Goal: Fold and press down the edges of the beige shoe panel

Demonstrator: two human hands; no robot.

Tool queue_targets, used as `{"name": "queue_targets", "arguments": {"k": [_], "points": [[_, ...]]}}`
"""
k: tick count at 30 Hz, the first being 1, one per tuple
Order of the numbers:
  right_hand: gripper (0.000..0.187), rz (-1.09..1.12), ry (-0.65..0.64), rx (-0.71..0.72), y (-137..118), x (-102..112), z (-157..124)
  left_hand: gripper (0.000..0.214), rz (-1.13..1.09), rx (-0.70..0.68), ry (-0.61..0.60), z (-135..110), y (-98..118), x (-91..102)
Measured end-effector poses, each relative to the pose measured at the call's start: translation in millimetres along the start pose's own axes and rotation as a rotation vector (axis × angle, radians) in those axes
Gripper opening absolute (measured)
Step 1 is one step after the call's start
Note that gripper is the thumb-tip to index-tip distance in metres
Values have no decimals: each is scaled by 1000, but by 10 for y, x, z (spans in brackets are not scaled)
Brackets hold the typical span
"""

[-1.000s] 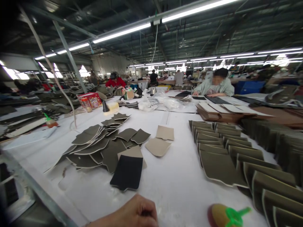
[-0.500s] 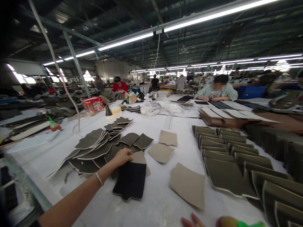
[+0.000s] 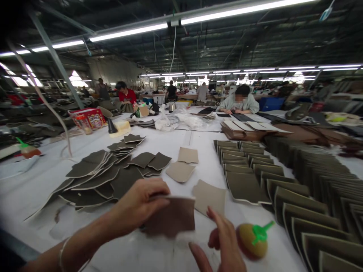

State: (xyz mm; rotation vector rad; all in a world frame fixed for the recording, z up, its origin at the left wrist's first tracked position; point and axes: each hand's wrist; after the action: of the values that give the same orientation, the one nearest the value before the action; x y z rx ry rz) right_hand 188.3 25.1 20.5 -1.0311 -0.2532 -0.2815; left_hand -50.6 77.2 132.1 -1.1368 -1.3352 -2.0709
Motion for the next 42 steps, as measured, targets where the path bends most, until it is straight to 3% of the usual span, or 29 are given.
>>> {"name": "queue_targets", "arguments": {"k": [3, 6, 8, 11, 14, 17, 19, 22, 24, 30, 42], "points": [[27, 184, -233, -320, -94, 33, -174, 15, -459, 239, -378, -239, -87, -605], [38, 383, -368, -625, -72, 34, -443, 26, -652, 325, -522, -451, -213, -1070], [41, 465, -394, -729, -31, 40, -581, 25, -663, 311, -572, -523, -249, -1207], [42, 512, -431, -770, 35, 56, -660, 21, -602, 282, -617, -506, -263, -1227], [40, 431, -483, -718, 98, 73, -654, 16, -530, 218, -658, -420, -277, -1184], [28, 199, -496, -578, 140, 93, -660, 14, -491, 228, -720, -345, -300, -1174], [16, 28, -420, -369, 140, 100, -665, 15, -508, 282, -776, -312, -310, -1191], [32, -181, -338, -25, 82, 74, -631, 15, -595, 354, -833, -284, -304, -1233], [25, -228, -340, 81, 27, 25, -584, 15, -654, 369, -844, -275, -288, -1257], [10, -180, -331, 157, -14, -113, -526, 24, -727, 411, -830, -295, -264, -1301], [18, -249, -395, 272, 48, -50, -584, 14, -664, 355, -819, -373, -171, -1443]]}}
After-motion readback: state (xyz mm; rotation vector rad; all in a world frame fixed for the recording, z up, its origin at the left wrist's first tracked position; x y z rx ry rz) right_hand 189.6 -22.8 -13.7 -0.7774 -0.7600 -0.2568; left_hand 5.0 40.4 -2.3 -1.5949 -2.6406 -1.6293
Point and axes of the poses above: each hand's wrist, its own z-axis towards the middle knuckle, its own x-axis out of the back of the hand, y = z × x, and after that the axes turned 15 degrees about z, right-handed
